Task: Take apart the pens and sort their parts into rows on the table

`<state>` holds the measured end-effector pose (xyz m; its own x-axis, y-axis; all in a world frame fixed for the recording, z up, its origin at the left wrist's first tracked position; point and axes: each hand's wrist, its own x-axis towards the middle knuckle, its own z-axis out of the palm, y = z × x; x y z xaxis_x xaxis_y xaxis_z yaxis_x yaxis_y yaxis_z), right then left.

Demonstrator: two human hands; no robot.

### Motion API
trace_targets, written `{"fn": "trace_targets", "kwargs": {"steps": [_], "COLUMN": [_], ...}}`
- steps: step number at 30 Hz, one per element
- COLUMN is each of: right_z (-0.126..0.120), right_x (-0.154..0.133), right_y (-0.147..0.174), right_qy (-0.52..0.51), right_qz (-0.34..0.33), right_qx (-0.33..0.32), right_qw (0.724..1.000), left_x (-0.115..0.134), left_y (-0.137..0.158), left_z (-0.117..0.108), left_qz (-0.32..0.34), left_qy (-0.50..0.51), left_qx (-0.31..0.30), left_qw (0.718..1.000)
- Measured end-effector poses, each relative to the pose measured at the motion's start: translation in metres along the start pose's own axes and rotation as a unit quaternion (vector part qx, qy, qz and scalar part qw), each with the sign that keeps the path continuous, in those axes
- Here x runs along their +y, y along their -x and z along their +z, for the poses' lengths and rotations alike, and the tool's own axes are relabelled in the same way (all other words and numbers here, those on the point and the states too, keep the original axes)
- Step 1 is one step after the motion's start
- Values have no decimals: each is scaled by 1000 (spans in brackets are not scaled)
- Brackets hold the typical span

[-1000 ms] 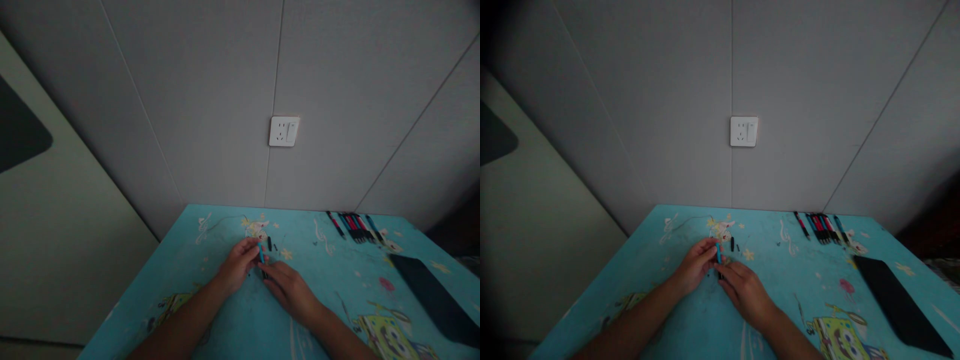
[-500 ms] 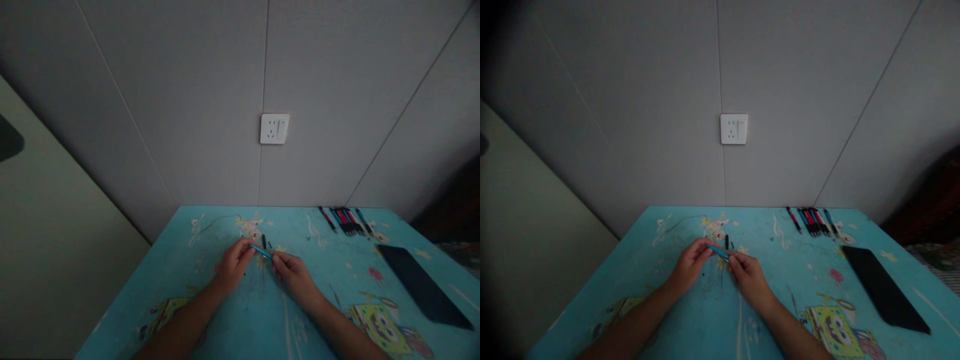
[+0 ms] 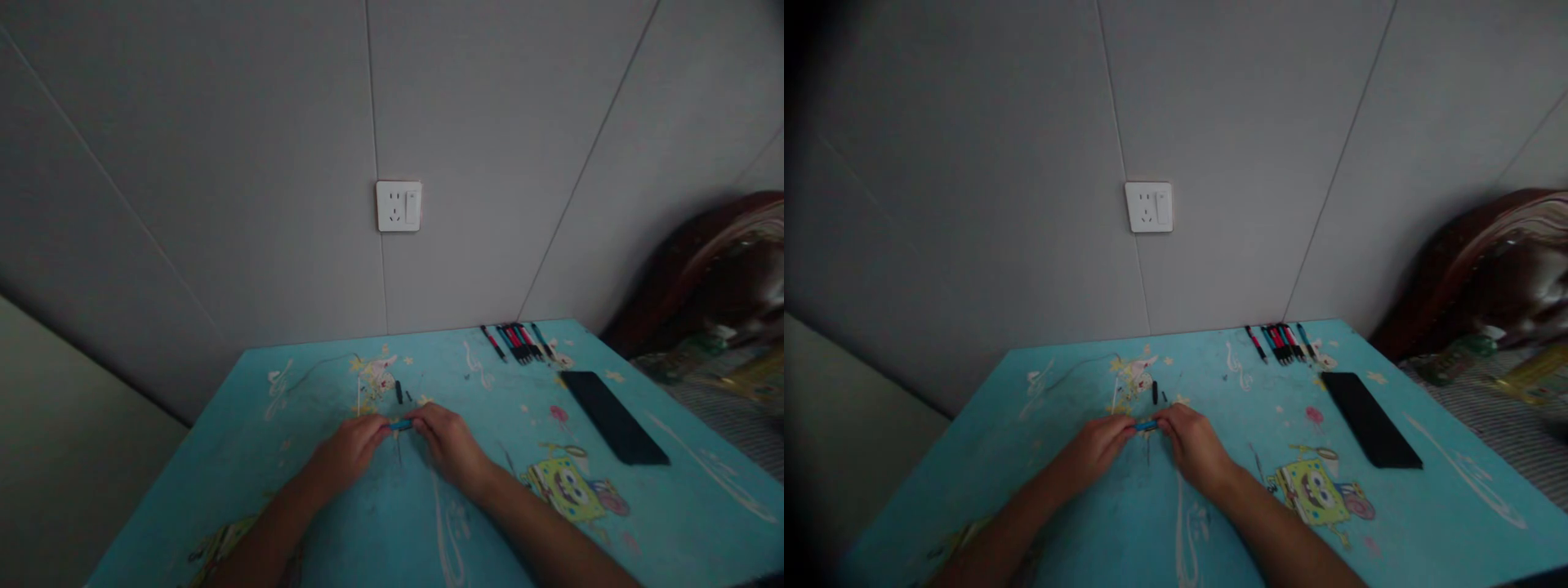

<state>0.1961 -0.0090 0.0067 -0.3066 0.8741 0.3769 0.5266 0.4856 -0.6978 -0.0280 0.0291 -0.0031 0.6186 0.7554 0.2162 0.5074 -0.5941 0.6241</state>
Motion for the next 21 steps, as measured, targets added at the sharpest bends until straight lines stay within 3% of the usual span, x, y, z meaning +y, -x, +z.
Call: {"fn": "trace_targets", "kwargs": {"steps": [5, 8, 11, 14, 17, 21], "right_z": [-2, 1, 2, 0, -1, 0], "right_x": [0, 3, 7, 9, 8, 5], "right_y": [1, 1, -1, -1, -1, 0], "right_qy": [17, 7, 20, 44, 58, 72], "right_qz": [-76, -72, -52, -35, -25, -28], "right_qx": [9, 32, 29, 23, 16, -2], "right_qw": [997, 997, 998, 998, 998, 997], "left_x": [6, 6, -3, -23, -47, -73], "left_y": [1, -1, -5, -6, -3, 5], "left_z": [0, 1, -8, -30, -54, -70], "left_qz": [-48, -75, -98, -140, -185, -230], "left_qy": [115, 158, 186, 232, 240, 137], "left_qx": [-20, -1, 72, 183, 249, 318], "left_qw": [992, 985, 975, 945, 920, 910]}}
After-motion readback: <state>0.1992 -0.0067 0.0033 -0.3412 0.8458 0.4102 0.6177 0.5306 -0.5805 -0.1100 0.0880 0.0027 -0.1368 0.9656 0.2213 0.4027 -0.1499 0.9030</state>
